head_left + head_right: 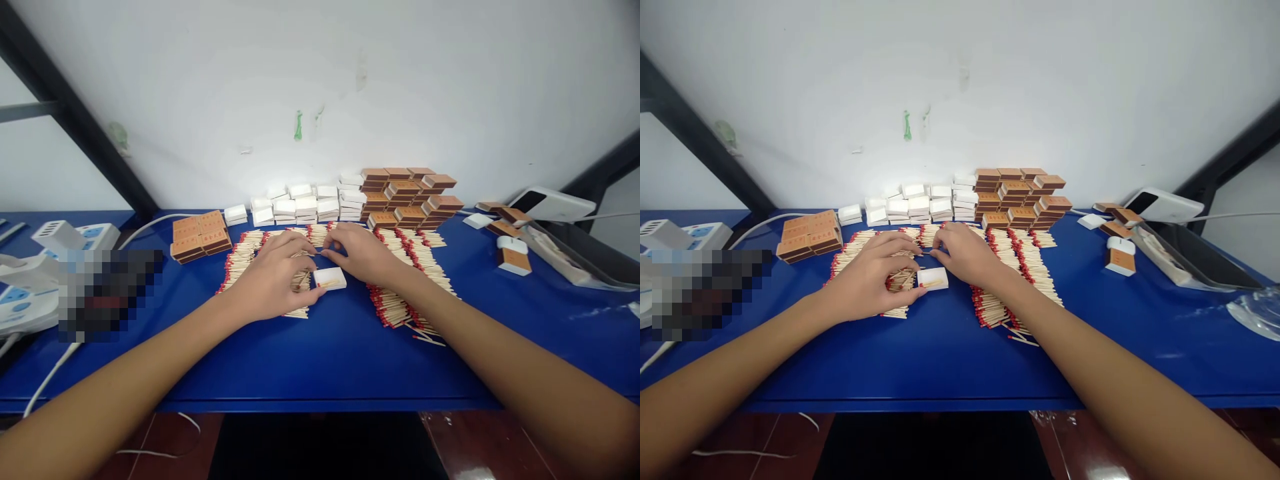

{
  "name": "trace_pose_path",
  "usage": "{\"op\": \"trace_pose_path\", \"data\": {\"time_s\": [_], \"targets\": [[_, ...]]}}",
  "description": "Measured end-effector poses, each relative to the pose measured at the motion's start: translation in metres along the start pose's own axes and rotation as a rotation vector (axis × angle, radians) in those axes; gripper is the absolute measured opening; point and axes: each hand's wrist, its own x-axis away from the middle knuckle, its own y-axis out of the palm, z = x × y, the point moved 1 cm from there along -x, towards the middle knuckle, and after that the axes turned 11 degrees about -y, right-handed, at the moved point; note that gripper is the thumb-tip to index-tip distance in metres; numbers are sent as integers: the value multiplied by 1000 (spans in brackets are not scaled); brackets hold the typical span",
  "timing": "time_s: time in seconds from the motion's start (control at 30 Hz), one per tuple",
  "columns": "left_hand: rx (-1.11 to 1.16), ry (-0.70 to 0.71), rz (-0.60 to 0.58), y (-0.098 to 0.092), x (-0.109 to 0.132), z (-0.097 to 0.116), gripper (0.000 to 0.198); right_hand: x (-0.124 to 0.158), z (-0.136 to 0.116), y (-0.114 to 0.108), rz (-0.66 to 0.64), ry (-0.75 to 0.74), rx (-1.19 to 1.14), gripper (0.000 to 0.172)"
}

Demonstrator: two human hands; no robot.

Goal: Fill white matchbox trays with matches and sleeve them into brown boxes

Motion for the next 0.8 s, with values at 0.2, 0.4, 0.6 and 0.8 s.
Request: {"op": "trace_pose_path", "data": {"time_s": [0.2, 0.4, 0.6, 0.8], "targets": [[-6, 4, 8, 2, 0, -5, 23, 1, 3, -2, -1, -24, 28, 12], [-9, 6, 12, 2, 1, -5, 23, 1, 5, -2, -12, -34, 66, 11], [-12, -13, -8, 1, 0, -5, 23, 1, 6, -1, -3, -40, 74, 12], [-32, -4, 4, -1, -2, -5, 24, 2, 6, -11, -61, -20, 91, 18]]}}
